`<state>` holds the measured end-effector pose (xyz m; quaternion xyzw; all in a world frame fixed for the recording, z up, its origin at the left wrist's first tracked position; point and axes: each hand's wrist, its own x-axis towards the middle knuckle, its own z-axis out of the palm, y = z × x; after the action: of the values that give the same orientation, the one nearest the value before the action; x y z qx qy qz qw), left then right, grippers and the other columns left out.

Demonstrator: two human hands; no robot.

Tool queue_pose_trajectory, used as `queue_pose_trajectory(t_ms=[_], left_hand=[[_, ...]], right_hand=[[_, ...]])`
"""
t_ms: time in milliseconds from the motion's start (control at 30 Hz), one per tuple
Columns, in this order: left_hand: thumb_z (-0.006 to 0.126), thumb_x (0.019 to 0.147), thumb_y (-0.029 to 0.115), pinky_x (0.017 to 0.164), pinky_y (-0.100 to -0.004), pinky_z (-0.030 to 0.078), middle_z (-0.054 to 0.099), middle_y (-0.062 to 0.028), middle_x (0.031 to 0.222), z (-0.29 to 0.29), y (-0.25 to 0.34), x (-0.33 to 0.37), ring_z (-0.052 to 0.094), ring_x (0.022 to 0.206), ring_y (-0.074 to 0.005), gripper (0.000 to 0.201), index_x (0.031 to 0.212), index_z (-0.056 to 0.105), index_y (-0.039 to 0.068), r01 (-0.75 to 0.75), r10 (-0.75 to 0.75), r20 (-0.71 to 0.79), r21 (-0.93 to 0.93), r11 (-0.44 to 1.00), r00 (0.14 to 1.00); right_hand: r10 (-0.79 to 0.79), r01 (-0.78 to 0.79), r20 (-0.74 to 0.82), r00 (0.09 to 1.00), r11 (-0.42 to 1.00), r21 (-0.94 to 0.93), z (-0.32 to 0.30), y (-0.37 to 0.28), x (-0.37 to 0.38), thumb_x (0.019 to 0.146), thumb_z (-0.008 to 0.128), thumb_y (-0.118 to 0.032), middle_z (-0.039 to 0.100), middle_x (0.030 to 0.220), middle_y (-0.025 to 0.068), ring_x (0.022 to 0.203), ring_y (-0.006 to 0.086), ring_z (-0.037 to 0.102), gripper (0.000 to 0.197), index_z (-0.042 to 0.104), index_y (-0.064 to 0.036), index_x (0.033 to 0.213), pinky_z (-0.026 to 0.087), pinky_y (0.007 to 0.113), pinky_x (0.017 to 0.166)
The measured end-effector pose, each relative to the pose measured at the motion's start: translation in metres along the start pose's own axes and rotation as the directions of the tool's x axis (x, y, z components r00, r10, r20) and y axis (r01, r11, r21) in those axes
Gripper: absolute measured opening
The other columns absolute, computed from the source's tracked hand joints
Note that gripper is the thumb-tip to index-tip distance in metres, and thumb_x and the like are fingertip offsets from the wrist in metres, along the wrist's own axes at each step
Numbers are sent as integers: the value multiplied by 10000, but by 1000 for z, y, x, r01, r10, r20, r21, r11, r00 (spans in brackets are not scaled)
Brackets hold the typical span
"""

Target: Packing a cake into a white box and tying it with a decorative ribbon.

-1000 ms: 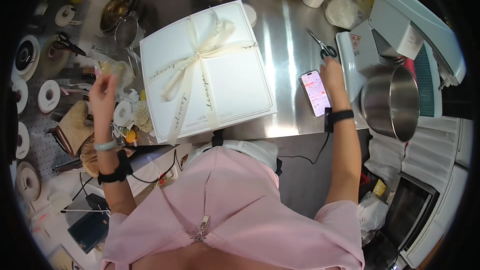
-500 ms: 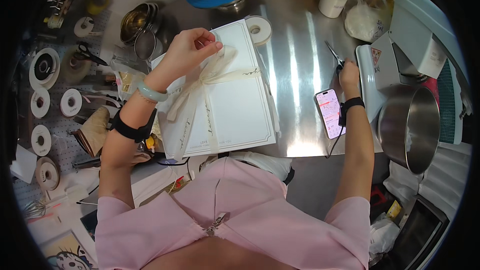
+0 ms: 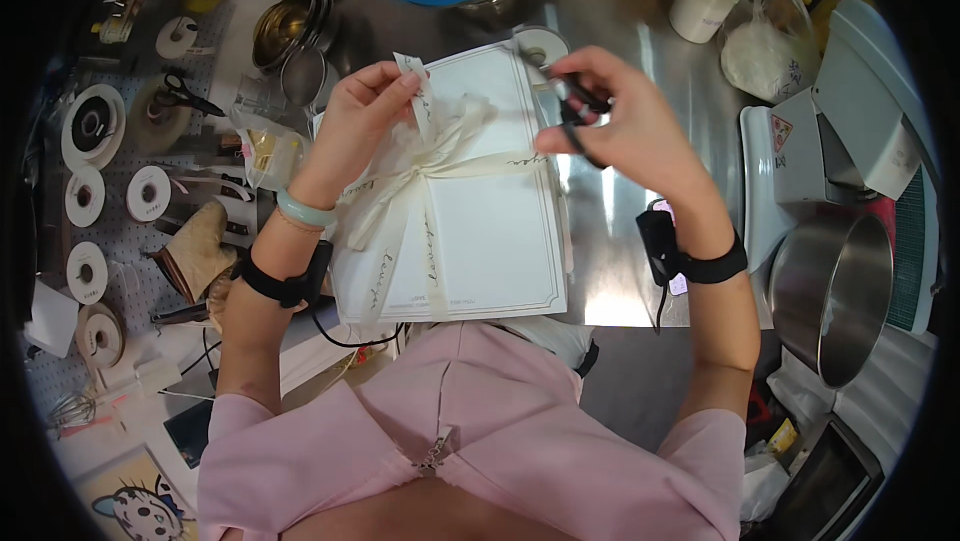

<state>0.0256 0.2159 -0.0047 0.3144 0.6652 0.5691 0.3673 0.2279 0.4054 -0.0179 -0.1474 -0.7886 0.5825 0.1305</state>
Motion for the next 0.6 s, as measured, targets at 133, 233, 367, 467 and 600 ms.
queue_pose_trajectory(t_ms=[133,233,367,467,600], left_hand=[[610,860,116,670,-185,426,614,0,807,6,5,-7,525,716,-46,119,920,614,13,-87,87,-53,9,996,995],[613,850,87,709,-198,447,637,-30,849,4,3,-10,563,771,-71,135,950,607,-4,-129,129,-28,-13,992,991],[599,824,17,762,-236,484,659,-101,905,7,8,-12,611,828,-116,138,942,599,-54,-115,113,-27,-75,991,993],[598,817,9,769,-237,483,663,-111,911,8,11,-11,614,836,-122,157,957,611,-60,-106,106,0,-56,993,994],[612,810,30,772,-236,475,667,-107,885,6,12,-9,612,823,-119,164,946,638,-58,-122,121,44,12,993,992]], right_hand=[[-50,70,83,995,963,-260,23,-31,15,544,844,-332,529,794,56,717,162,510,672,525,-21,1047,431,291,655],[-79,119,125,989,927,-355,28,-43,25,530,834,-386,571,754,131,687,233,567,691,528,13,1003,449,329,619],[-65,120,165,984,929,-349,31,-46,31,524,839,-377,537,684,90,624,212,537,680,535,1,1000,427,322,579],[-61,111,156,986,936,-333,34,-44,32,521,842,-369,509,643,63,588,184,506,654,547,-8,980,400,308,550],[27,20,168,985,962,-273,35,-45,30,574,845,-241,451,677,-26,636,76,414,543,543,-29,973,351,229,558]])
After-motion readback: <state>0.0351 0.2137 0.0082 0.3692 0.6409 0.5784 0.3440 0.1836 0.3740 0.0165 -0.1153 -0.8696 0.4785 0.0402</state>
